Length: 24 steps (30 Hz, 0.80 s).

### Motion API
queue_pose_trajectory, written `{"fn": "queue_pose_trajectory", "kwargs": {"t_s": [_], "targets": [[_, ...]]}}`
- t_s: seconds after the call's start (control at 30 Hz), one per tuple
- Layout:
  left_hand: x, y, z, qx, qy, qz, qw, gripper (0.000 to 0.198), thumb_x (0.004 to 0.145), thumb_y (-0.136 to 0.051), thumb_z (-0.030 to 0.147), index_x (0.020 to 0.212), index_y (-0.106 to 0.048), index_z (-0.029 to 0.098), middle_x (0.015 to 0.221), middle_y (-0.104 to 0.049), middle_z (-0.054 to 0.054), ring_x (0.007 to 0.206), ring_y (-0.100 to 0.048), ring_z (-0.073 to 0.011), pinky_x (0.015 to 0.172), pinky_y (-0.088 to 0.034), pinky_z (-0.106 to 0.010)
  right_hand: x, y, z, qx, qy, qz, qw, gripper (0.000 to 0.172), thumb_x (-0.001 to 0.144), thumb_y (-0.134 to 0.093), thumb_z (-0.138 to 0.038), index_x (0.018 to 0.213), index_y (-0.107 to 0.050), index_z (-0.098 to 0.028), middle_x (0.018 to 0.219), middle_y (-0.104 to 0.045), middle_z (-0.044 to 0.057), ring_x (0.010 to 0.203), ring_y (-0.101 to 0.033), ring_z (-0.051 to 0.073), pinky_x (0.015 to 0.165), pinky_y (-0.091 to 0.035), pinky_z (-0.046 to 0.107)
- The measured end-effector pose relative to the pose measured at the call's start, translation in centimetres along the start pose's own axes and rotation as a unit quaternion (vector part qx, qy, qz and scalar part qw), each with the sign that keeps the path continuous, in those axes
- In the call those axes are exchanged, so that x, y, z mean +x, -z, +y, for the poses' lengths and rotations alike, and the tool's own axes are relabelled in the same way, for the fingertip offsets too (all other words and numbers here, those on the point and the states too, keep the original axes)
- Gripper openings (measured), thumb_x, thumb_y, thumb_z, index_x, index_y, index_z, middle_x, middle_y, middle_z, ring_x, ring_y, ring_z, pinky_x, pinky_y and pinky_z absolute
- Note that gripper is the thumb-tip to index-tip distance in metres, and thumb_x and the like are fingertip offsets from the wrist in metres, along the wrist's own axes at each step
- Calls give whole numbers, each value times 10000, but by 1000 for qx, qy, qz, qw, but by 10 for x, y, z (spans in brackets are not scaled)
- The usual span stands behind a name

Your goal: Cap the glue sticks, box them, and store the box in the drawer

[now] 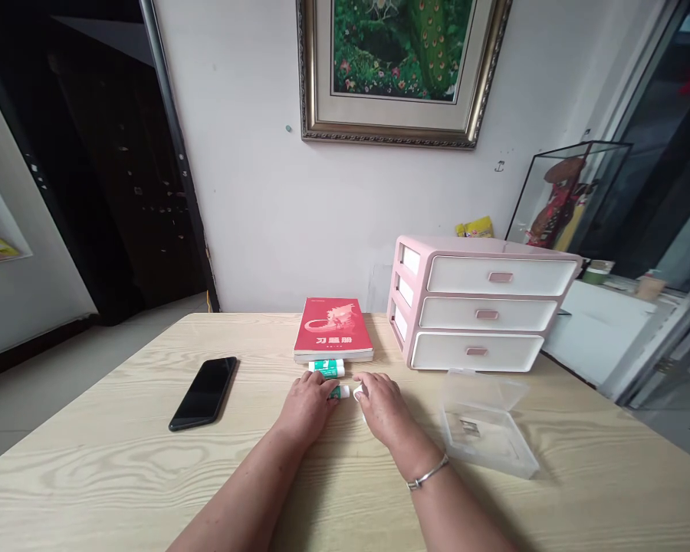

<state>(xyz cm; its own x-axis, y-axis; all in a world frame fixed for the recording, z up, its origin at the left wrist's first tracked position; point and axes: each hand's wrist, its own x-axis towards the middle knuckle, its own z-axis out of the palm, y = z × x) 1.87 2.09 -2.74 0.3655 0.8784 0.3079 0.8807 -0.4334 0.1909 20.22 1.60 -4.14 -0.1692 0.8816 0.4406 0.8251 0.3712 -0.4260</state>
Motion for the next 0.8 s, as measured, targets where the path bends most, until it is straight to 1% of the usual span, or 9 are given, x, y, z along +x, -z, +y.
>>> {"fn": "queue_pose_trajectory", "kwargs": {"t_s": [0.13,0.23,0.33,0.4,0.53,0.6,0.67,0.73,0.8], "targets": [[1,-4,-7,-35,9,34,999,372,859,-619,311,1224,-652,252,1109,-639,-94,1087,-551,-274,961,-426,-378,0,-5,4,48,-16,-24,998,358,844,-552,-128,1183,-628,-212,1097,-696,76,1066,-606,226,937,-432,343],[1,-9,-15,-68,21,54,996,410,840,-629,295,1241,-642,212,1167,-632,-113,1114,-551,-280,990,-422,-383,1,-9,8,80,-22,-12,996,357,860,-523,-157,1200,-624,-196,1180,-675,96,1133,-588,235,977,-428,356],[0,-12,-23,-98,55,86,990,451,838,-625,305,1273,-618,187,1251,-601,-133,1180,-529,-294,1026,-410,-397,2,-12,12,93,-80,35,992,367,866,-492,-172,1211,-617,-169,1216,-654,141,1167,-576,259,1004,-423,387],[-1,-13,-26,-116,77,101,985,451,839,-618,310,1276,-614,195,1263,-594,-125,1190,-530,-288,1028,-416,-393,3,-15,11,104,-126,57,985,397,863,-468,-168,1238,-596,-141,1240,-638,170,1178,-576,271,1016,-420,404],[-4,-14,-29,-150,91,92,980,432,842,-588,274,1264,-621,189,1197,-619,-121,1153,-567,-268,1004,-442,-384,5,-22,5,155,-179,30,971,476,852,-440,-181,1317,-528,-125,1317,-595,163,1241,-541,262,1034,-416,401],[-5,-15,-30,-172,91,94,976,421,861,-556,276,1263,-621,169,1190,-617,-135,1116,-590,-262,968,-465,-380,5,-25,2,180,-186,17,966,501,853,-428,-192,1346,-498,-135,1343,-578,148,1269,-518,250,1044,-409,401],[-5,-15,-30,-199,95,97,971,415,881,-532,301,1263,-617,161,1198,-610,-140,1029,-624,-244,903,-495,-369,5,-26,1,204,-188,15,961,508,855,-424,-204,1355,-486,-137,1345,-574,146,1263,-523,241,1049,-403,403],[-6,-14,-30,-222,103,101,964,402,895,-516,322,1249,-620,162,1192,-612,-135,919,-645,-213,837,-513,-347,5,-25,3,217,-185,23,958,503,856,-434,-220,1347,-495,-132,1337,-578,152,1247,-534,243,1051,-401,406],[-7,-12,-31,-237,113,110,959,380,898,-511,334,1218,-634,170,1177,-621,-119,815,-639,-176,794,-514,-324,6,-21,5,212,-169,47,962,487,853,-448,-230,1324,-521,-130,1323,-586,153,1240,-532,251,1057,-394,412]]}}
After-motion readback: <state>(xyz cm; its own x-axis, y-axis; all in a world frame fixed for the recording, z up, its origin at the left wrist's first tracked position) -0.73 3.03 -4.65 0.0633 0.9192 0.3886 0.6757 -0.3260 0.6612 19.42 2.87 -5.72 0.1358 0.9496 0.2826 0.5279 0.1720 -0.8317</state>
